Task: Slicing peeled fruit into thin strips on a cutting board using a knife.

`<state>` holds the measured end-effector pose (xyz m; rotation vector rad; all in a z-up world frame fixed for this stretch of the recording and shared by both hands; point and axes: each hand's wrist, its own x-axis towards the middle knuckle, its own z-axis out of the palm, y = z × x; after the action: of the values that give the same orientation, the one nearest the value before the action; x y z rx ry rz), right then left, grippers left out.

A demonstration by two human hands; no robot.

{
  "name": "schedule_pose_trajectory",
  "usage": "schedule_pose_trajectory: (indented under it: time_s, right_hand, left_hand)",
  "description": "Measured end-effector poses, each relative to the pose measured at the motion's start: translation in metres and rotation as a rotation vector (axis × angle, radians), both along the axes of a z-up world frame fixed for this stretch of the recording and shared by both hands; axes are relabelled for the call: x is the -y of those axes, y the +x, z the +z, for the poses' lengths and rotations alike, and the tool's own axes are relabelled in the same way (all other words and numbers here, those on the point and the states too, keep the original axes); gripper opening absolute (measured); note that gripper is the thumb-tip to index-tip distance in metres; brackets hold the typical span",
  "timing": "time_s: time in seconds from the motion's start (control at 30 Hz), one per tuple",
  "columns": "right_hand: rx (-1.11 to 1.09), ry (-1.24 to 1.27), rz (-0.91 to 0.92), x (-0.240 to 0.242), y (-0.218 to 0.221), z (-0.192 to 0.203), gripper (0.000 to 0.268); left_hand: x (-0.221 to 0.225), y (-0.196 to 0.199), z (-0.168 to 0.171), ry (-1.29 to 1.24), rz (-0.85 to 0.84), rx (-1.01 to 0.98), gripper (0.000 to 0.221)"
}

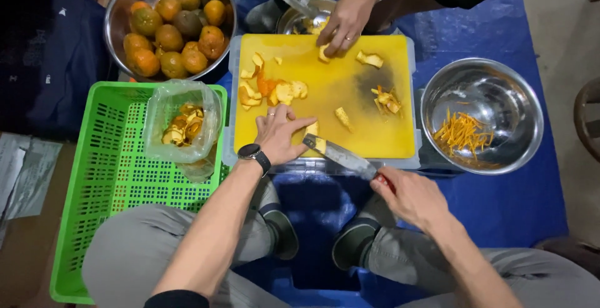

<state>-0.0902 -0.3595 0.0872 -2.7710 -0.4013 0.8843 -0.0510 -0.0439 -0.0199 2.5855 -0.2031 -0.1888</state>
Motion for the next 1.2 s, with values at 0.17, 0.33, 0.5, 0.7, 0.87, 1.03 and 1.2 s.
schedule_pose_trajectory:
  time_s: [0.17, 0.33, 0.5, 0.7, 0.87, 1.03, 1.2]
  right_hand:
    - [0.054, -0.020, 0.033, -0.004, 0.004, 0.003, 0.039]
    - [0.074, -0.020, 0.033, -0.013, 0.004, 0.001, 0.037]
    - [0.111, -0.019, 0.054, -0.007, 0.003, -0.012, 0.039]
    - [0.172, 0.066, 0.029, -0.011, 0.001, -0.022, 0.039]
    - [0.209, 0.058, 0.008, -0.009, 0.001, -0.028, 0.039]
    - [0.227, 0.092, -0.011, -0.013, 0.000, -0.029, 0.038]
    - [0.182, 0.074, -0.011, -0.016, 0.007, -0.032, 0.039]
  left_hand:
    - [0.000, 0.002, -0.002, -0.004, 0.013, -0.041, 0.058]
    - [-0.001, 0.001, -0.002, -0.003, 0.019, -0.049, 0.058]
    - [-0.001, 0.004, -0.008, -0.054, 0.024, -0.061, 0.058]
    - [-0.003, 0.004, -0.009, -0.068, 0.029, -0.060, 0.059]
    - [-0.001, 0.005, -0.008, -0.073, 0.036, -0.049, 0.057]
    - [-0.002, 0.004, -0.004, -0.072, 0.050, -0.038, 0.055]
    - [0.001, 0.006, -0.001, -0.072, 0.057, -0.116, 0.058]
